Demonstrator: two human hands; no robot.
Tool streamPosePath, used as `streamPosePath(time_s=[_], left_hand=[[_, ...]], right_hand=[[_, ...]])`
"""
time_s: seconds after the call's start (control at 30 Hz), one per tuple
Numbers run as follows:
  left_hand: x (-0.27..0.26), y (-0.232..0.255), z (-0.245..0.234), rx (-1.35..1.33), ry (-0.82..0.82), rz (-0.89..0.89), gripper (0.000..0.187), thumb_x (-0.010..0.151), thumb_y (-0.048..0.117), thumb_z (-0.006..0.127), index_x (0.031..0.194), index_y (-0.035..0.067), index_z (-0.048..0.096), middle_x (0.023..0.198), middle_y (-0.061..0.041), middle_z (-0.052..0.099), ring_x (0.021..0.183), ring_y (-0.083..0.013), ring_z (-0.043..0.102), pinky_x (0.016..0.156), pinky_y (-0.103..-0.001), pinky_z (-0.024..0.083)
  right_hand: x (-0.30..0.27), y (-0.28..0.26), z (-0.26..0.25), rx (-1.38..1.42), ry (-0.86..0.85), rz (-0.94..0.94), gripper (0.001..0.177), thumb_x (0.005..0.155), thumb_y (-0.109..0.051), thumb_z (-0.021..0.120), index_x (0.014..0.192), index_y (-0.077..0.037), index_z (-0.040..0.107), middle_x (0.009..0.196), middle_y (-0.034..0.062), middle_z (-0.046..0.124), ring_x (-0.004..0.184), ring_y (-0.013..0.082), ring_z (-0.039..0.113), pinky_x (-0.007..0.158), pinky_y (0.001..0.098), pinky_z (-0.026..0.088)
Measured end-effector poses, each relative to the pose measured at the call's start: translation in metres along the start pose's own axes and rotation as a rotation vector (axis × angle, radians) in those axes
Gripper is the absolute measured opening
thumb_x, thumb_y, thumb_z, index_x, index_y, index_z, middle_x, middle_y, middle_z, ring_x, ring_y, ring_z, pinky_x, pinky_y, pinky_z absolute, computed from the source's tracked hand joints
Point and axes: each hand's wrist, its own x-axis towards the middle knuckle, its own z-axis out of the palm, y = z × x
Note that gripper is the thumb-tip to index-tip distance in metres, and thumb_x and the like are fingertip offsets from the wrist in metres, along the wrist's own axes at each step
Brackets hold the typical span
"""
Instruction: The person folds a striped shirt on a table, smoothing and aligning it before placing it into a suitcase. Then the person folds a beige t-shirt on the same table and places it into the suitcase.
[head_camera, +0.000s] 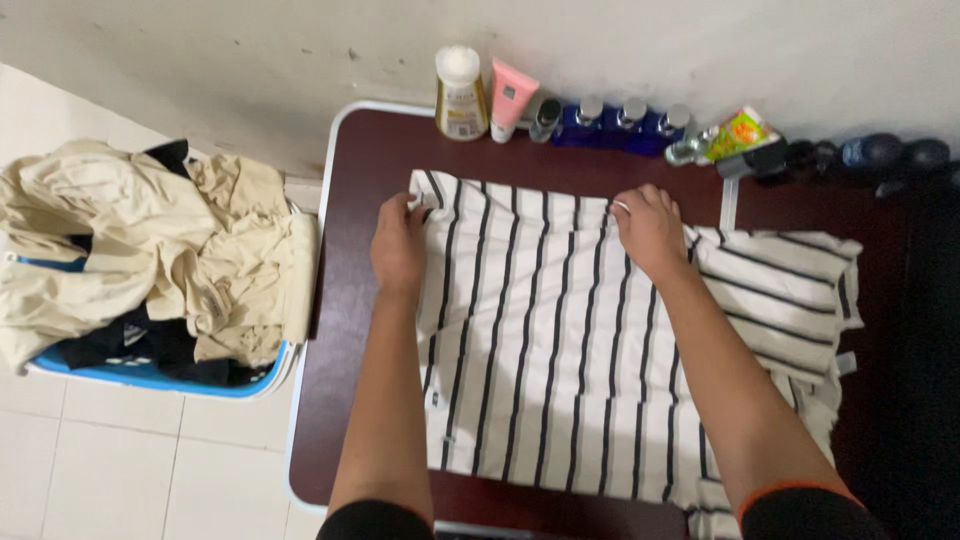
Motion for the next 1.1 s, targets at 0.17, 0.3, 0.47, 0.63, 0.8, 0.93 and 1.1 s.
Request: streamPosePath(time_s=[0.17, 0.3, 0.47, 0.63, 0.8, 0.93, 1.1], left_hand=[[0.0, -0.011, 0.003, 0.139, 0.023, 0.027, 0.016, 0.106, 0.023, 0.057, 0.117, 0.012, 0.059, 0.119, -0.011, 0.067, 0.102, -0.0371, 0.068, 0.083, -0.049, 0.053], [-0.001, -0.017, 0.004, 0.271, -0.174, 0.041, 0.024, 0.104, 0.018, 0.052, 0.128, 0.014, 0.054, 0.128, -0.015, 0.059, 0.097, -0.0429, 0.066, 0.08, -0.054, 0.053], [0.0, -0.015, -0.004, 0.314, -0.258, 0.038, 0.043, 0.087, 0.012, 0.058, 0.13, 0.014, 0.055, 0.127, -0.016, 0.059, 0.097, -0.0412, 0.067, 0.082, -0.053, 0.055], [0.026, 0.003, 0.003, 0.401, -0.087, 0.1, 0.027, 0.091, 0.031, 0.069, 0.106, 0.009, 0.073, 0.105, -0.016, 0.071, 0.099, -0.0389, 0.067, 0.089, -0.05, 0.052], [0.054, 0.012, 0.025, 0.372, -0.104, -0.066, 0.034, 0.087, 0.04, 0.073, 0.096, 0.009, 0.079, 0.099, -0.014, 0.073, 0.096, -0.037, 0.066, 0.087, -0.051, 0.05], [0.068, -0.002, 0.042, 0.402, -0.031, 0.101, 0.023, 0.095, 0.03, 0.065, 0.096, 0.009, 0.076, 0.101, -0.014, 0.072, 0.096, -0.0366, 0.066, 0.087, -0.05, 0.052], [0.083, -0.017, 0.064, 0.388, 0.064, 0.202, 0.019, 0.105, 0.025, 0.057, 0.102, 0.006, 0.061, 0.1, -0.015, 0.071, 0.095, -0.0377, 0.066, 0.083, -0.053, 0.048]], right_hand=[[0.007, 0.004, 0.004, 0.002, -0.048, 0.079, 0.015, 0.101, -0.022, 0.066, 0.107, -0.009, 0.068, 0.108, 0.013, 0.066, 0.107, 0.0362, 0.062, 0.09, 0.0525, 0.046], [0.014, 0.005, 0.009, 0.02, -0.019, 0.143, 0.015, 0.102, -0.018, 0.064, 0.111, -0.007, 0.067, 0.111, 0.0151, 0.065, 0.107, 0.0377, 0.062, 0.09, 0.0522, 0.047], [0.013, 0.003, 0.012, 0.066, 0.019, 0.177, 0.016, 0.098, -0.016, 0.066, 0.111, -0.008, 0.067, 0.112, 0.015, 0.066, 0.11, 0.0378, 0.061, 0.092, 0.0519, 0.046], [0.015, 0.001, 0.009, 0.103, 0.018, 0.173, 0.026, 0.086, -0.017, 0.066, 0.111, -0.011, 0.071, 0.111, 0.0131, 0.068, 0.109, 0.0361, 0.062, 0.094, 0.0509, 0.045], [0.016, -0.002, 0.012, 0.165, 0.03, 0.21, 0.021, 0.098, -0.03, 0.065, 0.104, -0.012, 0.074, 0.109, 0.011, 0.07, 0.109, 0.0353, 0.062, 0.095, 0.051, 0.044], [0.015, 0.002, 0.015, 0.168, 0.019, 0.201, 0.021, 0.099, -0.03, 0.066, 0.107, -0.012, 0.072, 0.109, 0.0108, 0.07, 0.109, 0.035, 0.062, 0.095, 0.0517, 0.044], [0.012, 0.005, 0.021, 0.14, 0.032, 0.154, 0.02, 0.1, -0.028, 0.066, 0.11, -0.011, 0.069, 0.111, 0.0102, 0.07, 0.108, 0.0347, 0.062, 0.093, 0.0513, 0.044]])
